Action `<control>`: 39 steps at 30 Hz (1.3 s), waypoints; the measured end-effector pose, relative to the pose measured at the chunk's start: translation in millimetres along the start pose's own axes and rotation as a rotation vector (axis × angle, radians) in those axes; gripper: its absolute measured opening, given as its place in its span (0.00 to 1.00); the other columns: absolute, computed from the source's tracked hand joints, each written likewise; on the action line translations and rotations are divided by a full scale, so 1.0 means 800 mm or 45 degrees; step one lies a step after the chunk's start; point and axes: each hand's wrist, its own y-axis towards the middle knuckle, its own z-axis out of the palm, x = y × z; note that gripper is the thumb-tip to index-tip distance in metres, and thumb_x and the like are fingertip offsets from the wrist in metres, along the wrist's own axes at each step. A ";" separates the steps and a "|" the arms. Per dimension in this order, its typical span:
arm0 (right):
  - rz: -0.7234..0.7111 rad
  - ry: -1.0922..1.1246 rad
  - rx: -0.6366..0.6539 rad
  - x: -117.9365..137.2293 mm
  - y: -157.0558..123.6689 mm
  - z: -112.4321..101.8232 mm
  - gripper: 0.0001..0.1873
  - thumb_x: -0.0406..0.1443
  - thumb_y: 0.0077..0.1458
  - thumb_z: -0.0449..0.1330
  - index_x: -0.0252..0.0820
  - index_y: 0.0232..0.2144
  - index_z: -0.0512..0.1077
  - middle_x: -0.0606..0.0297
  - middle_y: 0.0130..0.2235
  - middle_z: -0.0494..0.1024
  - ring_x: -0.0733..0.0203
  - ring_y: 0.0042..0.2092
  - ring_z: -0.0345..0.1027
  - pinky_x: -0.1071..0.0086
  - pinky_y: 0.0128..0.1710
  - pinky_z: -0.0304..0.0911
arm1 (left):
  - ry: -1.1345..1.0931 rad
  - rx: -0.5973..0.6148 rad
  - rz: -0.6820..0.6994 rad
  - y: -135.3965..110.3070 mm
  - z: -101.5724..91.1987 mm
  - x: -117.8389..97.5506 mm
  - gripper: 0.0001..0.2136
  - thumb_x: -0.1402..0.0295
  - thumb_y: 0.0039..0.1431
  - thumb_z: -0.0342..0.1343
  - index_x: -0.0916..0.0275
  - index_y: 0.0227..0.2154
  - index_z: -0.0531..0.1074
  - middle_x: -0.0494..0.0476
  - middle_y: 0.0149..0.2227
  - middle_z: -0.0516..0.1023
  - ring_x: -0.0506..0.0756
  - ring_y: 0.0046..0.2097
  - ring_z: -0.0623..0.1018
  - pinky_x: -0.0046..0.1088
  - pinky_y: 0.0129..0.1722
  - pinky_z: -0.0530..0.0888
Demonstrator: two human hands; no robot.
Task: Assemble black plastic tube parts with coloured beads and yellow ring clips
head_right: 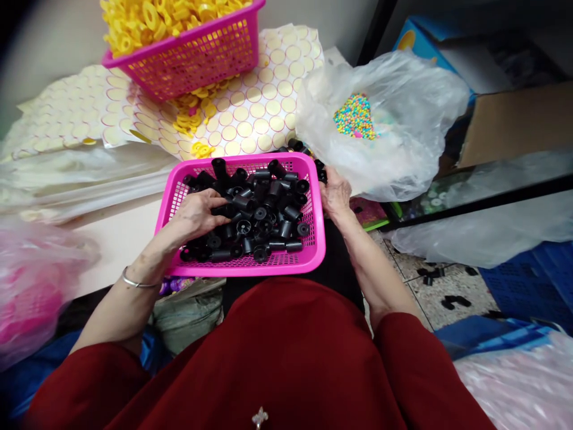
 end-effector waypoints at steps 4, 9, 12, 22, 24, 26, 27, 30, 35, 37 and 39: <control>-0.026 0.006 -0.100 -0.006 -0.006 -0.014 0.16 0.40 0.55 0.52 0.39 0.43 0.70 0.53 0.36 0.78 0.50 0.38 0.71 0.61 0.37 0.63 | -0.221 -0.075 -0.077 -0.001 -0.024 0.011 0.20 0.60 0.38 0.66 0.63 0.37 0.79 0.56 0.37 0.77 0.57 0.40 0.75 0.33 0.44 0.72; -0.336 0.198 -0.352 0.032 -0.019 -0.052 0.10 0.36 0.56 0.53 0.41 0.38 0.72 0.56 0.37 0.77 0.55 0.38 0.69 0.60 0.39 0.64 | -0.313 -0.115 -0.209 -0.034 -0.052 0.033 0.20 0.56 0.41 0.64 0.64 0.37 0.79 0.56 0.36 0.78 0.57 0.40 0.75 0.34 0.43 0.72; -0.917 0.269 -0.057 0.092 -0.026 -0.065 0.08 0.35 0.58 0.54 0.42 0.37 0.72 0.59 0.39 0.76 0.56 0.41 0.68 0.60 0.43 0.64 | -0.180 0.117 -0.033 -0.048 -0.045 0.038 0.19 0.61 0.39 0.63 0.62 0.37 0.79 0.55 0.40 0.75 0.57 0.42 0.74 0.34 0.46 0.72; -1.860 -0.225 0.967 0.246 -0.062 -0.005 0.13 0.28 0.60 0.48 0.39 0.43 0.69 0.56 0.43 0.72 0.58 0.38 0.66 0.66 0.31 0.55 | -0.247 -0.267 -0.042 -0.057 -0.032 0.041 0.14 0.62 0.39 0.65 0.62 0.30 0.76 0.54 0.37 0.73 0.56 0.43 0.73 0.34 0.47 0.72; -1.889 -0.287 0.958 0.255 -0.067 0.008 0.14 0.28 0.61 0.46 0.37 0.42 0.70 0.54 0.43 0.72 0.57 0.38 0.68 0.65 0.31 0.56 | -0.416 -0.435 -0.165 -0.062 -0.035 0.043 0.16 0.62 0.39 0.66 0.61 0.34 0.75 0.53 0.34 0.73 0.55 0.40 0.73 0.33 0.43 0.72; -1.825 -0.269 0.974 0.258 -0.067 0.016 0.13 0.26 0.60 0.46 0.36 0.38 0.70 0.53 0.42 0.73 0.57 0.38 0.68 0.64 0.32 0.56 | -0.632 -0.492 -0.235 -0.068 -0.037 0.044 0.19 0.63 0.40 0.66 0.61 0.38 0.74 0.52 0.34 0.73 0.54 0.38 0.73 0.32 0.40 0.73; -1.759 -0.197 0.992 0.256 -0.066 0.017 0.11 0.25 0.58 0.48 0.36 0.38 0.69 0.54 0.41 0.73 0.58 0.38 0.67 0.65 0.33 0.57 | -0.742 -0.493 -0.232 -0.070 -0.037 0.044 0.20 0.64 0.39 0.66 0.60 0.39 0.73 0.53 0.35 0.74 0.54 0.37 0.73 0.31 0.39 0.73; -1.384 0.311 1.056 0.242 -0.056 0.013 0.11 0.24 0.50 0.54 0.38 0.37 0.67 0.62 0.38 0.73 0.62 0.36 0.65 0.67 0.34 0.58 | -0.986 -0.450 -0.134 -0.075 -0.033 0.038 0.26 0.66 0.34 0.70 0.58 0.41 0.71 0.54 0.39 0.75 0.52 0.36 0.74 0.30 0.36 0.74; -0.520 1.333 1.250 0.207 -0.050 -0.015 0.15 0.27 0.42 0.61 0.38 0.34 0.65 0.73 0.29 0.69 0.68 0.31 0.64 0.72 0.31 0.61 | -1.008 -0.353 0.008 -0.068 -0.019 0.013 0.21 0.63 0.28 0.74 0.63 0.27 0.73 0.55 0.34 0.74 0.55 0.39 0.75 0.33 0.40 0.73; -0.294 1.513 1.227 0.197 -0.052 -0.025 0.16 0.28 0.38 0.65 0.38 0.33 0.66 0.73 0.29 0.70 0.69 0.30 0.64 0.73 0.31 0.62 | -0.964 -0.366 0.080 -0.063 -0.014 0.004 0.19 0.62 0.28 0.74 0.63 0.25 0.75 0.56 0.34 0.74 0.55 0.40 0.74 0.34 0.42 0.73; -0.155 1.604 1.180 0.191 -0.054 -0.030 0.18 0.28 0.36 0.68 0.38 0.32 0.68 0.73 0.29 0.71 0.69 0.30 0.65 0.72 0.32 0.64 | -0.937 -0.357 0.118 -0.058 -0.011 -0.003 0.18 0.62 0.30 0.74 0.63 0.26 0.77 0.55 0.33 0.75 0.54 0.38 0.74 0.33 0.40 0.72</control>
